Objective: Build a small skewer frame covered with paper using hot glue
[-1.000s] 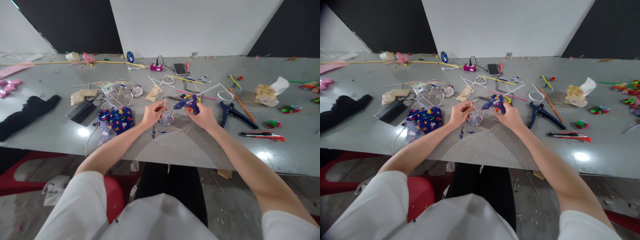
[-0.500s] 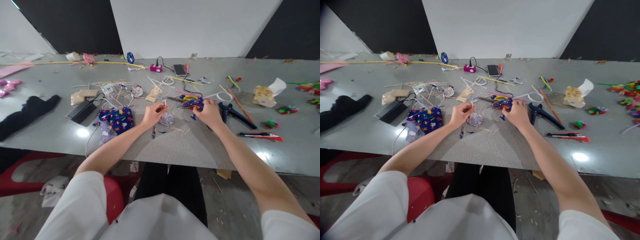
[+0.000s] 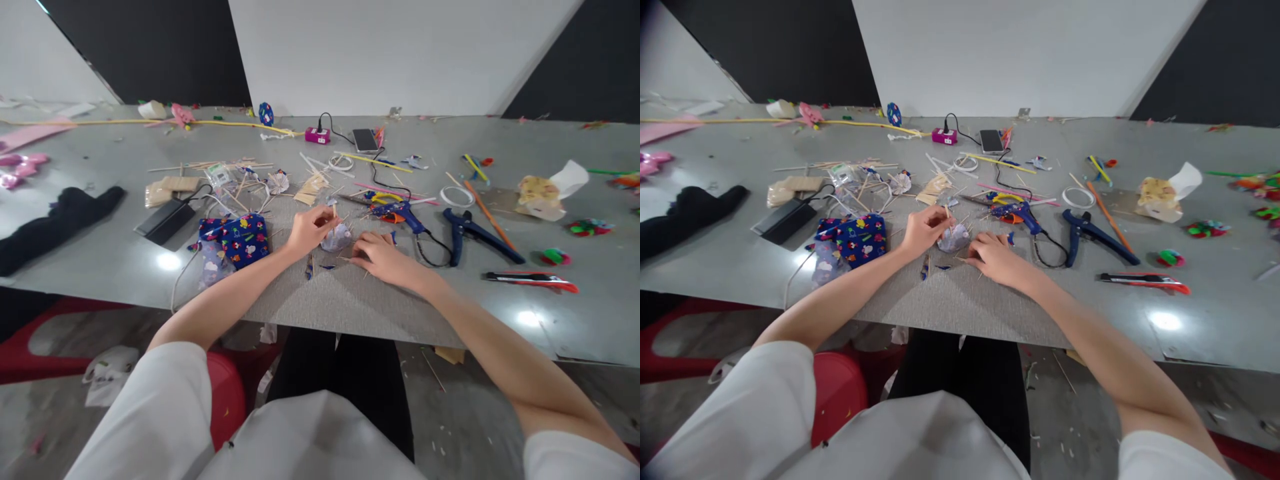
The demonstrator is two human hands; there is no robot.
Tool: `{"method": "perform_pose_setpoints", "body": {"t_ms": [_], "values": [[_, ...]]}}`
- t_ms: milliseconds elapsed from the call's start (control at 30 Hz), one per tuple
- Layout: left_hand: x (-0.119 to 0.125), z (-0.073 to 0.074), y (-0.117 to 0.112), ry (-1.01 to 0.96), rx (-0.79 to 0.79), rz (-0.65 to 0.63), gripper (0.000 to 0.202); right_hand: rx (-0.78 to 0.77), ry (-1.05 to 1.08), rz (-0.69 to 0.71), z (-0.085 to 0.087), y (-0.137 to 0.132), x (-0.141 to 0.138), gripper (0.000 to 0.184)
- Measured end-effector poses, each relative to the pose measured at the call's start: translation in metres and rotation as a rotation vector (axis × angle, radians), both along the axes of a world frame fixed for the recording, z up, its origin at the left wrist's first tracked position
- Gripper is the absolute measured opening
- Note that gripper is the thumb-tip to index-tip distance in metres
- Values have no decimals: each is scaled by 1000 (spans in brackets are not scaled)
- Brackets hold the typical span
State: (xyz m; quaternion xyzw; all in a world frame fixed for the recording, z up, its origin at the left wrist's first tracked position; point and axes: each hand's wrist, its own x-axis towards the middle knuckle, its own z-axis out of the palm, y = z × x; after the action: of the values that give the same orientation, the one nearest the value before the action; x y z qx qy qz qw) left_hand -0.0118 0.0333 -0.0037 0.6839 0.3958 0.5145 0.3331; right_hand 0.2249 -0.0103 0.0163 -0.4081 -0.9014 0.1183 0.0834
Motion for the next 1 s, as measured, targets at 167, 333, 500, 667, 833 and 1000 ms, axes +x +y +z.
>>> {"method": "perform_pose_setpoints", "body": {"t_ms": [167, 333, 500, 667, 833, 1000], "values": [[0, 1, -1, 5, 1, 11, 35, 17, -10, -14, -1, 1, 2, 16], [-1, -2, 1, 16, 7, 12, 33, -42, 175, -79, 5, 7, 7, 13], [0, -3, 1, 8, 13, 0, 32, -39, 340, -140, 5, 9, 8, 23], [1, -1, -1, 17, 17, 1, 35, 109, 344, -115, -2, 9, 1, 22], [1, 0, -1, 14, 16, -2, 37, 226, 316, -89, -4, 6, -6, 23], [1, 2, -1, 27, 19, 0, 35, 196, 288, -62, -5, 6, -12, 25]]}}
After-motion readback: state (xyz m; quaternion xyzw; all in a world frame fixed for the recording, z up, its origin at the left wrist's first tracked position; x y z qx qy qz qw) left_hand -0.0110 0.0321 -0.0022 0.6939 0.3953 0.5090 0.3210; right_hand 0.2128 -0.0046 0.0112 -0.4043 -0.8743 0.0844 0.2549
